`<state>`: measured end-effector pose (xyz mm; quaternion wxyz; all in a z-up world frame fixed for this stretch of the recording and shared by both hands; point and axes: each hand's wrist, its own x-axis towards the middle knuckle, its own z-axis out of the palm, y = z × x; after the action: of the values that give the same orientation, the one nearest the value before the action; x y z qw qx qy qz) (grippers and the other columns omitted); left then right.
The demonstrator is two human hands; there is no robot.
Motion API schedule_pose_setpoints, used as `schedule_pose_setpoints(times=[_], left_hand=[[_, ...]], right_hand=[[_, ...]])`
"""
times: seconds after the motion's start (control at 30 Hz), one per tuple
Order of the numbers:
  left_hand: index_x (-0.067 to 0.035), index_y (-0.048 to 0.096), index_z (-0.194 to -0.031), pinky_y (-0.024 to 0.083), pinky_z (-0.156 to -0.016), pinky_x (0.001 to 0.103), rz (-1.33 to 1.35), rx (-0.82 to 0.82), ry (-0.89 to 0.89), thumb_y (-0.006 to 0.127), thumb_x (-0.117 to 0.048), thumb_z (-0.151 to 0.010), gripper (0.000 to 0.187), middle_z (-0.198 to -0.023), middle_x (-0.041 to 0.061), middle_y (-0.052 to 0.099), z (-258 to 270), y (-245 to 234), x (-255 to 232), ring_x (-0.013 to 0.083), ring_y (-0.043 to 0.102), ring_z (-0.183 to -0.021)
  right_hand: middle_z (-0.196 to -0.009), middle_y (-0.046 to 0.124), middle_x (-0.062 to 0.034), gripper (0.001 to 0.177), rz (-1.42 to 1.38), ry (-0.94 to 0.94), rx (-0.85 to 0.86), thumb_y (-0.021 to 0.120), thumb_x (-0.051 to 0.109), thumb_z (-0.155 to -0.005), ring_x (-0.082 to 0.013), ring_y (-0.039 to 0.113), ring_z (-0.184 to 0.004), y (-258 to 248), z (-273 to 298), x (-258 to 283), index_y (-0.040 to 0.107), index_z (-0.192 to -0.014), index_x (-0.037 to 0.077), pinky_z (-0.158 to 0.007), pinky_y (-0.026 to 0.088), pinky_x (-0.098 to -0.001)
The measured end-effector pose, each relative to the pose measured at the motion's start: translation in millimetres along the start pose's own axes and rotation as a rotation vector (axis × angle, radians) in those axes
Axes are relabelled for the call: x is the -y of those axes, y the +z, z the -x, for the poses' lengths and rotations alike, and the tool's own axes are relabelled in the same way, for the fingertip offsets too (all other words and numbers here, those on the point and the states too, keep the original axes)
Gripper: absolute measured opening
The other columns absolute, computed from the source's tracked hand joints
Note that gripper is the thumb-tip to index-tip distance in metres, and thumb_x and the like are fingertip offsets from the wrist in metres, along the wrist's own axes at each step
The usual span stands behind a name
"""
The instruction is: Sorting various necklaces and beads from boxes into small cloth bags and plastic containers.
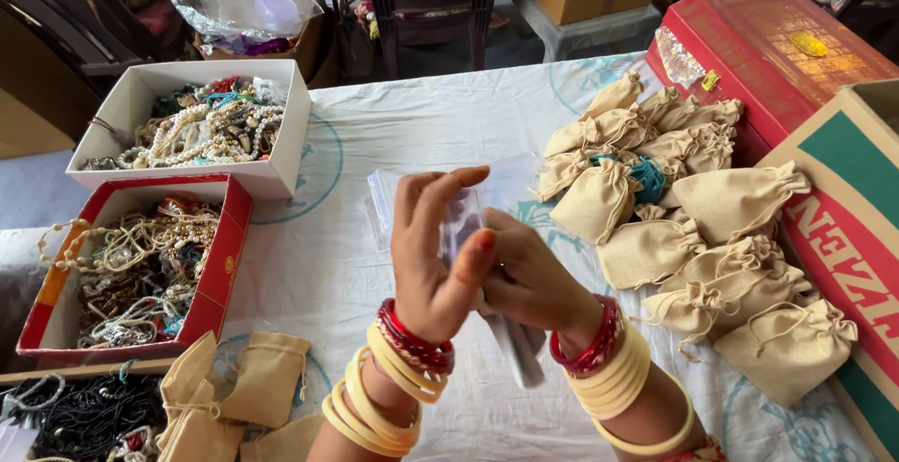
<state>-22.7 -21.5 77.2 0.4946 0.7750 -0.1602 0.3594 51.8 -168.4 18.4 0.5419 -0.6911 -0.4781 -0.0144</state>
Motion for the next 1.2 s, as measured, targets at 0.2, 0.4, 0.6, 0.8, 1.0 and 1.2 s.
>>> schedule_pose_setpoints(times=[0.2, 0.4, 0.6, 0.8, 1.0, 1.2], left_hand=[[0.002, 0.057, -0.139, 0.046, -0.095, 0.033, 0.654, -0.171, -0.223, 0.053, -0.047, -0.104, 0.06, -0.116, 0.011, 0.057, 1, 0, 34, 0.019, 0.053, -0.104], [0.001, 0.054, -0.136, 0.045, -0.104, 0.031, 0.681, -0.012, -0.29, 0.045, -0.046, -0.105, 0.057, -0.133, 0.007, 0.059, -2, 11, 32, 0.015, 0.055, -0.117], [0.0, 0.062, -0.135, 0.043, -0.109, 0.035, 0.26, -0.04, -0.227, 0.041, -0.045, -0.11, 0.055, -0.132, 0.013, 0.062, -1, 22, 48, 0.0217, 0.056, -0.123], [0.0, 0.057, -0.139, 0.044, -0.108, 0.036, 0.236, -0.015, -0.215, 0.039, -0.045, -0.109, 0.057, -0.127, 0.015, 0.054, -1, 17, 42, 0.0251, 0.054, -0.118], [0.001, 0.056, -0.141, 0.044, -0.11, 0.036, 0.032, -0.116, -0.082, 0.046, -0.042, -0.11, 0.053, -0.128, 0.014, 0.055, 3, 18, 22, 0.0231, 0.054, -0.12], [-0.001, 0.062, -0.131, 0.047, -0.101, 0.032, -0.008, -0.14, 0.038, 0.055, -0.046, -0.107, 0.051, -0.119, 0.011, 0.055, 6, -5, 7, 0.0193, 0.056, -0.113]], right_hand=[[-0.116, 0.058, -0.0135, 0.036, -0.103, -0.198, 0.059, 0.072, 0.014, -0.095, -0.0273, 0.061, -0.108, -4, -14, 68, 0.058, -0.124, -0.001, -0.098, 0.048, -0.0371], [-0.119, 0.07, -0.0103, 0.026, -0.206, -0.095, -0.171, 0.072, 0.014, -0.097, -0.0205, 0.066, -0.103, 0, -2, 33, 0.068, -0.118, 0.001, -0.092, 0.053, -0.0312], [-0.128, 0.067, -0.0119, 0.025, 0.124, -0.179, -0.301, 0.06, 0.007, -0.103, -0.0196, 0.069, -0.113, 2, -9, 19, 0.066, -0.126, 0.0, -0.094, 0.057, -0.0297], [-0.129, 0.065, -0.0139, 0.03, 0.246, -0.344, -0.294, 0.061, -0.001, -0.102, -0.0235, 0.067, -0.12, 7, -16, 2, 0.065, -0.132, 0.001, -0.097, 0.058, -0.0313], [-0.091, 0.071, -0.0067, 0.023, 0.029, 0.206, -0.382, 0.065, 0.012, -0.104, -0.0077, 0.064, -0.075, 23, 1, 7, 0.054, -0.122, 0.003, -0.066, 0.053, -0.0241], [-0.099, 0.063, -0.0089, 0.02, -0.379, 0.059, -0.127, 0.064, 0.007, -0.104, -0.0084, 0.06, -0.088, 13, 1, 30, 0.054, -0.121, 0.002, -0.077, 0.052, -0.0253]])
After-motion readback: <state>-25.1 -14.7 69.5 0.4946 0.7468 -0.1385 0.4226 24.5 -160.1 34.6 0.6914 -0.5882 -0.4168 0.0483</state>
